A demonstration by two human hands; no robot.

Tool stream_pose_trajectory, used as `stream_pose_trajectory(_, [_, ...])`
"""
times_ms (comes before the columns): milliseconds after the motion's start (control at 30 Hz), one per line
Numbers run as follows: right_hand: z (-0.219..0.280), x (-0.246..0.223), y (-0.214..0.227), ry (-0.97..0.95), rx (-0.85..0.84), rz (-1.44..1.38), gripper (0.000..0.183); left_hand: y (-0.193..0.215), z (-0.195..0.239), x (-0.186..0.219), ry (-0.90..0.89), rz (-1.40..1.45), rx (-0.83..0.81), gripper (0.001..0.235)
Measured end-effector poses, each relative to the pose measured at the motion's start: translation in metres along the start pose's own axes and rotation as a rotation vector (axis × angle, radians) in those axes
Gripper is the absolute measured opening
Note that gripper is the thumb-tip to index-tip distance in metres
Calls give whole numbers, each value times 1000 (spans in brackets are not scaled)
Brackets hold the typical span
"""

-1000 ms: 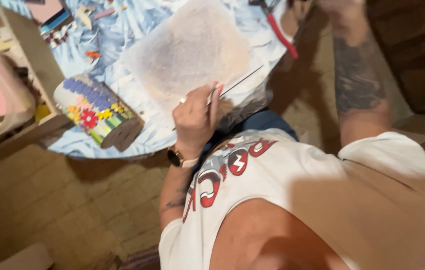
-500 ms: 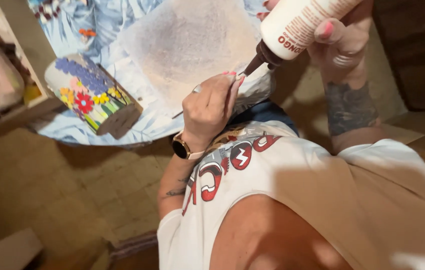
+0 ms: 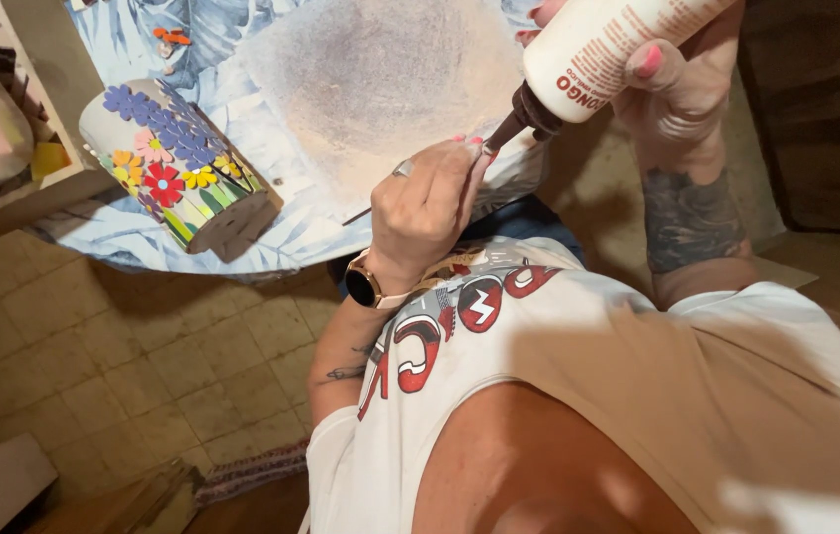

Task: Decorating a cylindrical container with small floral cutouts using glue.

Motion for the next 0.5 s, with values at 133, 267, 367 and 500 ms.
stream_pose_trajectory(133, [0,1,4,28,-5,16,43,0,0,-1,12,-9,-7,9])
stream_pose_trajectory(267, [2,3,6,25,-12,7,41,1,0,1,6,-9,9,9])
stream_pose_trajectory(367, [5,6,12,11,19,-4,41,1,-1,2,1,-5,7,10])
stream_pose_trajectory(500, [3,4,10,18,17,-8,41,1,-1,3,-1,-1,3,10])
Point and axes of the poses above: each hand's wrist, its own z-axis away from the middle knuckle, its own y-axis out of the back of the hand, x = y × z, the point moved 10 cm from there along -z, towards the middle knuckle, and after that the axes turned 6 degrees about -x, right-handed, at the moved point
